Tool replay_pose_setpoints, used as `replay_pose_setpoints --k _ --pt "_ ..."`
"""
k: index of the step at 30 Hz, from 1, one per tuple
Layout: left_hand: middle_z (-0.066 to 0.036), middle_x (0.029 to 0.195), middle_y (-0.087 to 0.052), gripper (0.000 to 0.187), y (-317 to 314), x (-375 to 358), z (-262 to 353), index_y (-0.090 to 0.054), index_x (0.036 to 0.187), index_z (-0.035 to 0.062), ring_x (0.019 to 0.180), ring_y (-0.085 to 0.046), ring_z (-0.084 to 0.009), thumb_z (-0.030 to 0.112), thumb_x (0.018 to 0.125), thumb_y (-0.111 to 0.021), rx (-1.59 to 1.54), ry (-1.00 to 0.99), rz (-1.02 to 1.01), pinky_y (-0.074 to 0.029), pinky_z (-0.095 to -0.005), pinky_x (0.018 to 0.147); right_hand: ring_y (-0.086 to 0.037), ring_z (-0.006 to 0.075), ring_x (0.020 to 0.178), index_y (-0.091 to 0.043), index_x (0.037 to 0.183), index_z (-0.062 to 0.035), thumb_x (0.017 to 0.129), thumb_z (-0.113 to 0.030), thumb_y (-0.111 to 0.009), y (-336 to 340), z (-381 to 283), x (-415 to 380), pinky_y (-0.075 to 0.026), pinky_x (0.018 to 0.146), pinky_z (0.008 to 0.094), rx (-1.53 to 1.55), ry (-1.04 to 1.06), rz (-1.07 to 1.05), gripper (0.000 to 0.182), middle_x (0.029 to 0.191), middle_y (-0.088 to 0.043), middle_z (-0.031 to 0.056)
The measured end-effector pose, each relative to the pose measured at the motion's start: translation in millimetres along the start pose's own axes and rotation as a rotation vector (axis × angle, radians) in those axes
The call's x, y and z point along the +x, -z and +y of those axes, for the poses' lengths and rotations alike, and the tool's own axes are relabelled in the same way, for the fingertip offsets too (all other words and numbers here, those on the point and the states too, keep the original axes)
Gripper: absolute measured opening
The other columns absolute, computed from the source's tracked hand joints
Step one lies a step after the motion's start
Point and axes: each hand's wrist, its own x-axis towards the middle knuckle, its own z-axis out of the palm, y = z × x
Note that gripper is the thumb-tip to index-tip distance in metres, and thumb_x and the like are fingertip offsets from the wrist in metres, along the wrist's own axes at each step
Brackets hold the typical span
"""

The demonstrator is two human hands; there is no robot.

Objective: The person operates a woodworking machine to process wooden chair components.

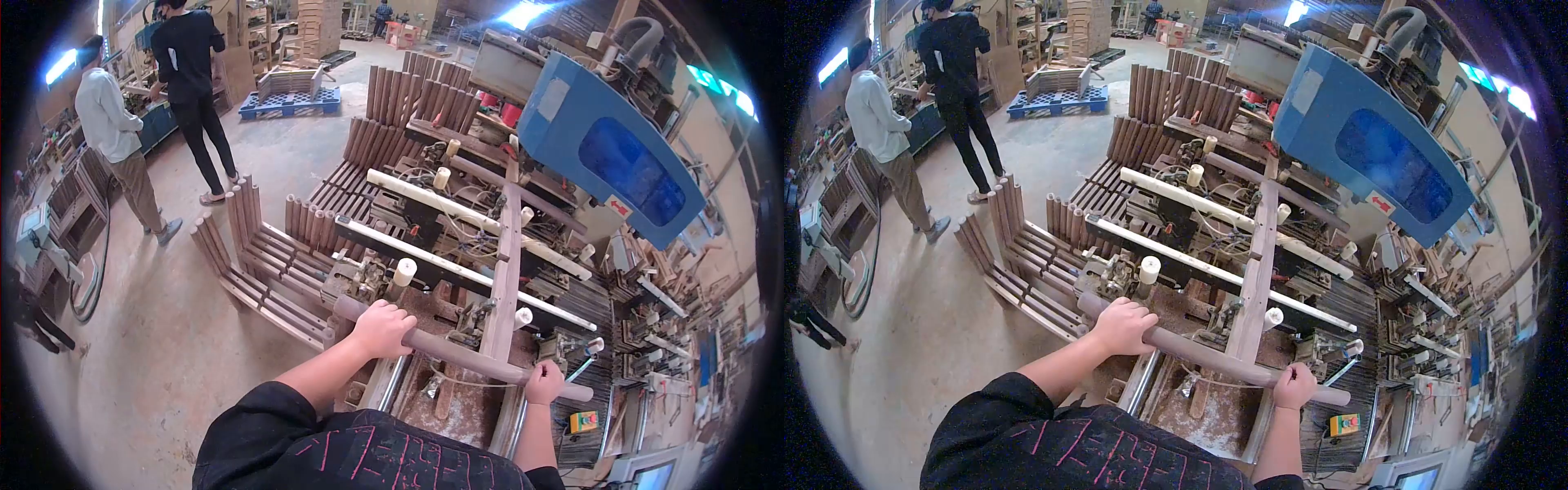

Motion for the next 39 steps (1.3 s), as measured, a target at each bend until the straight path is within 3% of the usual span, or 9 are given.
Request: replay_pose_setpoints --k 16,24,39 --pt "-0.004 0.080 -0.064 0.047 1.3 0.4 2.4 -0.065 0.088 0.0144 0.083 -0.065 -0.0231 0.045 0.057 -0.083 0.021 0.011 -0.002 -0.046 -0.0373 0.079 -0.059 0.0376 0.068 -0.060 0.069 -0.0069 0.076 -0.014 -0.060 2.7 -7.2 0.9 -0.045 0.064 0.0460 -0.003 0.004 0.027 0.010 0.070 -0.061 0.0141" --pt "-0.004 0.081 -0.065 0.046 1.5 0.8 3.4 -0.064 0.088 0.0144 0.083 -0.066 -0.0231 0.045 0.059 -0.083 0.027 0.007 -0.007 -0.047 -0.0375 0.079 -0.059 0.0357 0.073 -0.060 0.072 -0.0083 0.077 -0.015 -0.060 -0.1 -1.4 -2.9 -0.044 0.070 0.0446 -0.024 -0.010 0.022 0.008 0.075 -0.063 0.0116" --pt "-0.002 0.079 -0.064 0.047 2.0 -0.3 3.1 -0.064 0.088 0.0150 0.080 -0.066 -0.0218 0.048 0.059 -0.083 0.048 0.001 -0.002 -0.046 -0.0367 0.078 -0.058 0.0376 0.070 -0.059 0.069 -0.0070 0.075 -0.014 -0.060 1.9 -7.0 -0.9 -0.043 0.066 0.0454 0.014 -0.006 0.050 0.009 0.071 -0.061 0.0135"
